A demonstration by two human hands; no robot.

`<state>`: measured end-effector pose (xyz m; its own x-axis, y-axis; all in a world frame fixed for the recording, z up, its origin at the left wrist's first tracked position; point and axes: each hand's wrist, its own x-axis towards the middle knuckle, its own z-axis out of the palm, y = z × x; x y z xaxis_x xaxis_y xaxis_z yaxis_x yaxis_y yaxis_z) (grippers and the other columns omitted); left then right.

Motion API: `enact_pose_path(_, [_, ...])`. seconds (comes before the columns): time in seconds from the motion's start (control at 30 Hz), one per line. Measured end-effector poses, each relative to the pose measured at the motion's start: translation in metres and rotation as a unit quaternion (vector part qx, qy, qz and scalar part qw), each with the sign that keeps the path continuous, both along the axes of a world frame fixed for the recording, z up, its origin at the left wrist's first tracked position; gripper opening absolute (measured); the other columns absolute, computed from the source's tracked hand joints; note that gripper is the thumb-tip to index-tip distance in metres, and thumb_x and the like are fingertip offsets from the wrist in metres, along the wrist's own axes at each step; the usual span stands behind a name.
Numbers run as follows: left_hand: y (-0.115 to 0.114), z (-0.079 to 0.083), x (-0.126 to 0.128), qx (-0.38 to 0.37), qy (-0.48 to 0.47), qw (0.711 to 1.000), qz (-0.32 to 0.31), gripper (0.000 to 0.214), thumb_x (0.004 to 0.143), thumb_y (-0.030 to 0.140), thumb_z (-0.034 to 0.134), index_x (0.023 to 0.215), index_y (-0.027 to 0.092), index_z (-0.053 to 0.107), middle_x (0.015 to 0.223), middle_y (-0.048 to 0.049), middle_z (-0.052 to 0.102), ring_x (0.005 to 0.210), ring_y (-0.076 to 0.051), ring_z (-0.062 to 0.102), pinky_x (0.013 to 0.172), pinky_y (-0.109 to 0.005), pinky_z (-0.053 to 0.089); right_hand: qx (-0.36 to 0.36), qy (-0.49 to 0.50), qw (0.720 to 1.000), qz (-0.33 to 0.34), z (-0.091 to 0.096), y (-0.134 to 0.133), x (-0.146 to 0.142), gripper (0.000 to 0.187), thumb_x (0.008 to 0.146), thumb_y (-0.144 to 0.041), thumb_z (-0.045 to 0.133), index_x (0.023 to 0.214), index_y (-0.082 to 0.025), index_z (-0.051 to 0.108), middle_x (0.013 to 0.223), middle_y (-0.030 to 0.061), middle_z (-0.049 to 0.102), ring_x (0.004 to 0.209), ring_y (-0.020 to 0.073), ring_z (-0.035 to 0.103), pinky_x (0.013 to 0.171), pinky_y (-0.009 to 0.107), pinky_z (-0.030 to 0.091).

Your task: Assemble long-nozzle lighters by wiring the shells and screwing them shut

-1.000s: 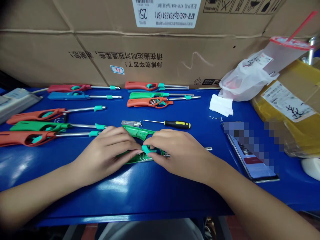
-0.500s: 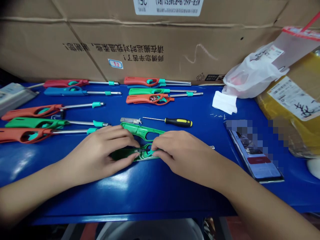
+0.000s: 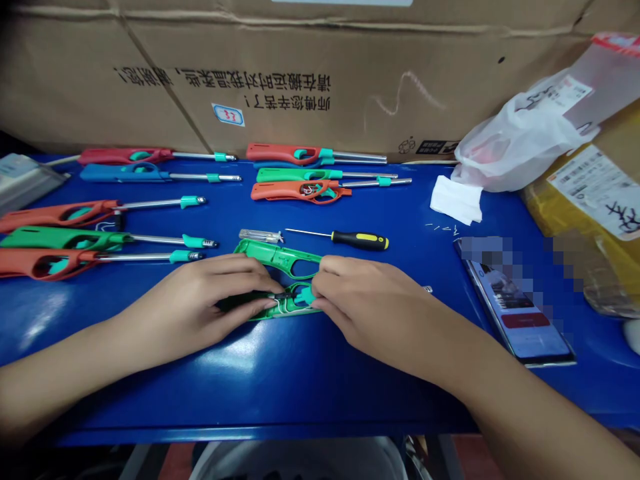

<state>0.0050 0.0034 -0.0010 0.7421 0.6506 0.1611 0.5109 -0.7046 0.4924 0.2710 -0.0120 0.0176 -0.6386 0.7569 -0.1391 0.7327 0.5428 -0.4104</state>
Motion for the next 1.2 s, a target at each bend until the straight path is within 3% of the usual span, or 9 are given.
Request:
enact_pose_path(0.4, [-0.0015, -0.0014, 0.0018, -0.033, -0.016, 0.999, 0.009, 0.018, 0.100, 0.021, 0.062, 0.114, 0.022, 0.075, 0.102, -0.0025, 0.071, 0.095, -0.019, 0.069, 0.082, -0.029, 0.054, 0.051, 0.023, 0.998, 0.022, -0.0003, -0.0010, -0.0059, 0.020, 0.101, -0.019, 0.053, 0.081, -0.021, 0.052, 0.082, -0.0022, 0.059, 0.070, 0.0144, 0.055, 0.061, 0.030, 0.033])
enact_pose_path(1.0, [-0.0043, -0.0038, 0.0030, -0.057, -0.039, 0.997, 0.026, 0.017, 0.098, 0.020, 0.066, 0.109, 0.022, 0.079, 0.091, -0.0026, 0.070, 0.086, -0.017, 0.068, 0.073, -0.026, 0.054, 0.127, -0.005, 0.984, 0.124, -0.0059, -0.0010, -0.0066, 0.021, 0.093, -0.003, 0.052, 0.085, -0.019, 0.062, 0.081, 0.0013, 0.061, 0.071, 0.0175, 0.054, 0.061, 0.032, 0.032])
enact_pose_path(1.2, [-0.0047, -0.0045, 0.0036, -0.062, -0.045, 0.997, 0.028, 0.018, 0.097, 0.018, 0.067, 0.109, 0.020, 0.080, 0.091, -0.0025, 0.070, 0.085, -0.016, 0.068, 0.072, -0.025, 0.053, 0.137, -0.005, 0.984, 0.117, -0.0063, -0.0007, -0.0082, 0.017, 0.092, -0.004, 0.055, 0.085, -0.018, 0.062, 0.082, 0.0013, 0.061, 0.072, 0.0177, 0.053, 0.063, 0.032, 0.034])
